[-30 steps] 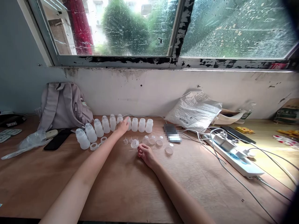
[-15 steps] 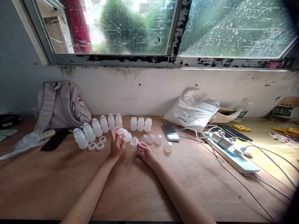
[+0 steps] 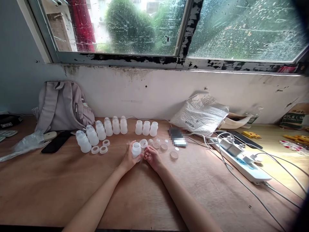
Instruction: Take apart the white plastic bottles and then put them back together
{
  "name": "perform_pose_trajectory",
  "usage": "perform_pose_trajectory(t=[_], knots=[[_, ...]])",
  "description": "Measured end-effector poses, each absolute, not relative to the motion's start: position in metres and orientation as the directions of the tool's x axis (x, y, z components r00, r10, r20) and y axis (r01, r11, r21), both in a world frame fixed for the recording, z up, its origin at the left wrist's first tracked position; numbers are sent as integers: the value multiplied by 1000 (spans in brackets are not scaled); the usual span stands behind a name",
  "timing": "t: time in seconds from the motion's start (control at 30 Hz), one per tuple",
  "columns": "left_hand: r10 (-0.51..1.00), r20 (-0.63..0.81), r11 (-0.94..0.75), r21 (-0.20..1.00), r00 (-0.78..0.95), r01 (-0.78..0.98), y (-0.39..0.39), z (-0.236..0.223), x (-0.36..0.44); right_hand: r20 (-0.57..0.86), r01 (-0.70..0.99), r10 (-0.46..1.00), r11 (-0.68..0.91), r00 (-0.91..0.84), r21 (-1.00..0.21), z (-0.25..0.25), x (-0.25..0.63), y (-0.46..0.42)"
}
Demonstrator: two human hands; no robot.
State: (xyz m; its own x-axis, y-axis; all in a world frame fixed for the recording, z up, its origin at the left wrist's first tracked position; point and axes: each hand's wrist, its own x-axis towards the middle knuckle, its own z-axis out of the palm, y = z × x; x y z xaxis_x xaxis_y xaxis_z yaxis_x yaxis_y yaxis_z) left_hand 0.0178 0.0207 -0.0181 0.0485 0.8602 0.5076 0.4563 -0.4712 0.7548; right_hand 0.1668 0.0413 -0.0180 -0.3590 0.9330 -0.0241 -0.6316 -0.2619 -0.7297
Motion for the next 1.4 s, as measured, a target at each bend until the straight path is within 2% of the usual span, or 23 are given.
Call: perform_pose_trajectory(t=[0.1, 0.17, 0.33, 0.43, 0.67, 1.0, 1.27, 1.4], knots=[[885, 463, -402, 806, -40, 435, 23, -17, 17, -34, -631, 933, -269, -358, -728, -15, 166, 41], [881, 471, -399, 789, -44, 468, 22, -12, 13, -40, -620, 935, -265, -352, -738, -13, 167, 42], [817, 555, -495, 539, 154, 682, 19, -2, -2, -23, -539, 981, -126, -195, -832, -8, 176, 45], [812, 543, -508, 472, 216, 721, 19, -2, -6, 64, -390, 993, 21, -98, -920, -5, 182, 45], [811, 527, -508, 416, 255, 755, 18, -6, -5, 145, -232, 986, 124, -77, -965, -4, 183, 41], [782, 544, -538, 341, 305, 770, 19, -5, -7, 156, -195, 985, 140, -69, -971, -3, 182, 43], [782, 545, -535, 336, 304, 775, 19, -4, -8, 134, -196, 989, 120, -61, -973, -3, 182, 42], [763, 564, -563, 341, 316, 752, 18, -2, -8, 170, -123, 984, 163, -47, -979, -5, 182, 43]])
